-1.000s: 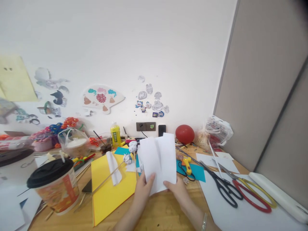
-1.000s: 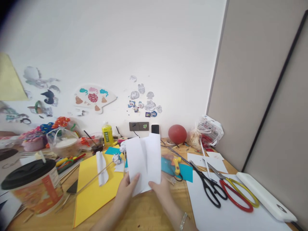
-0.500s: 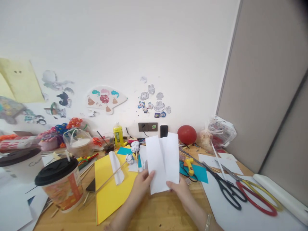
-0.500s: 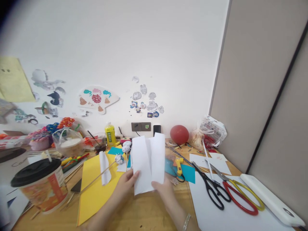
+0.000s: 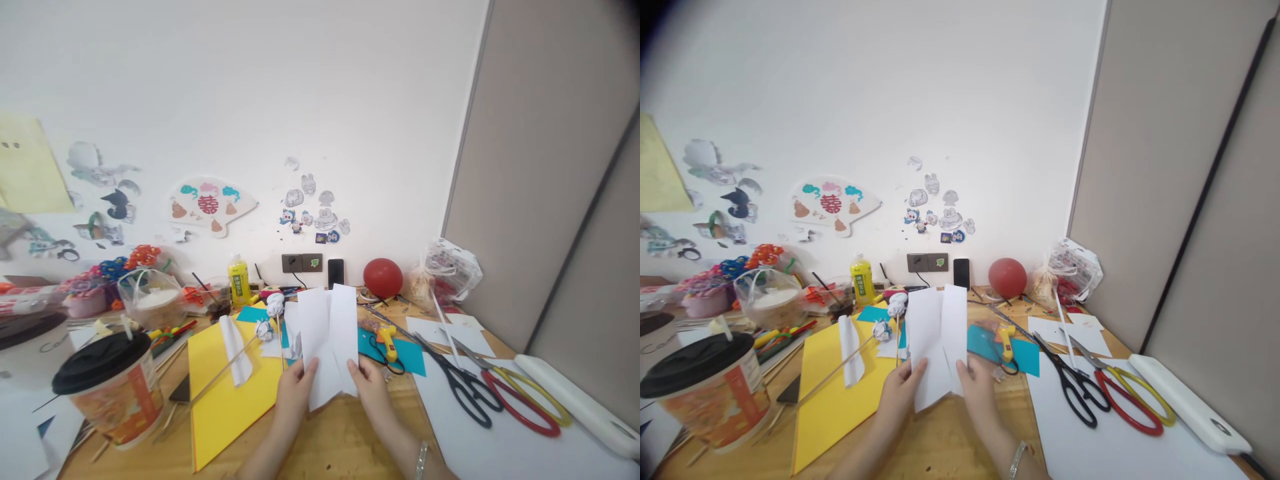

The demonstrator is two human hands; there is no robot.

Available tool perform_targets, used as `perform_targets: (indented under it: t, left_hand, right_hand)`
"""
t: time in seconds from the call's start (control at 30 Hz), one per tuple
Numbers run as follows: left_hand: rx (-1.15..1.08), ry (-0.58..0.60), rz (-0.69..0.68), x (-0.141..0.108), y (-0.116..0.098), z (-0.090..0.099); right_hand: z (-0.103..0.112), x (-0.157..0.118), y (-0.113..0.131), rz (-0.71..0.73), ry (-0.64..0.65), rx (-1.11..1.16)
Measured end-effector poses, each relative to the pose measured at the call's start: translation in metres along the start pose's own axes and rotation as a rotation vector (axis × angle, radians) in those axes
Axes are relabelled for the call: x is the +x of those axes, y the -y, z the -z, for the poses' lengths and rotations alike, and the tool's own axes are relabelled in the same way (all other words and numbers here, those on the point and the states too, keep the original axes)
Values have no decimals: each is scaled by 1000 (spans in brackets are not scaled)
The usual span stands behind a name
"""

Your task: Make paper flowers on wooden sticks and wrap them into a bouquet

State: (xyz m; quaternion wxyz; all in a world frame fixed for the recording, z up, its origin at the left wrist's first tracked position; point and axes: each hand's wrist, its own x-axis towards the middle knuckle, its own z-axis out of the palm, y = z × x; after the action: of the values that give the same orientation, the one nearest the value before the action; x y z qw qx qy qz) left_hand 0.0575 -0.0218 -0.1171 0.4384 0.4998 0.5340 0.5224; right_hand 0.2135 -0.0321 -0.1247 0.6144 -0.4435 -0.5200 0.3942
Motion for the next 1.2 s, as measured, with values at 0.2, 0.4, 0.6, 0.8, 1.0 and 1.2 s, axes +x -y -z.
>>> perform_targets:
  t: [0.2,0.4,0.6,0.8,1.0,1.2]
  left_hand:
    - [-95,-19,21,0,-2,2]
    - [-197,53,94,5,1,6]
    - [-153,32,90,8,10,4]
    - [-150,1,53,6,7,2]
    - [-126,87,53,-1,7,0]
    - [58,158,-99,0,1,0]
  right_hand:
    - [0,0,5,-46,18,88]
    - [8,0,7,-103,7,117]
    - [5,1,3,-94,35,100]
    - [5,1,4,-108,31,112]
    - [6,-7,12,-262,128,282]
    - [8,-2,11,-244,-44,150]
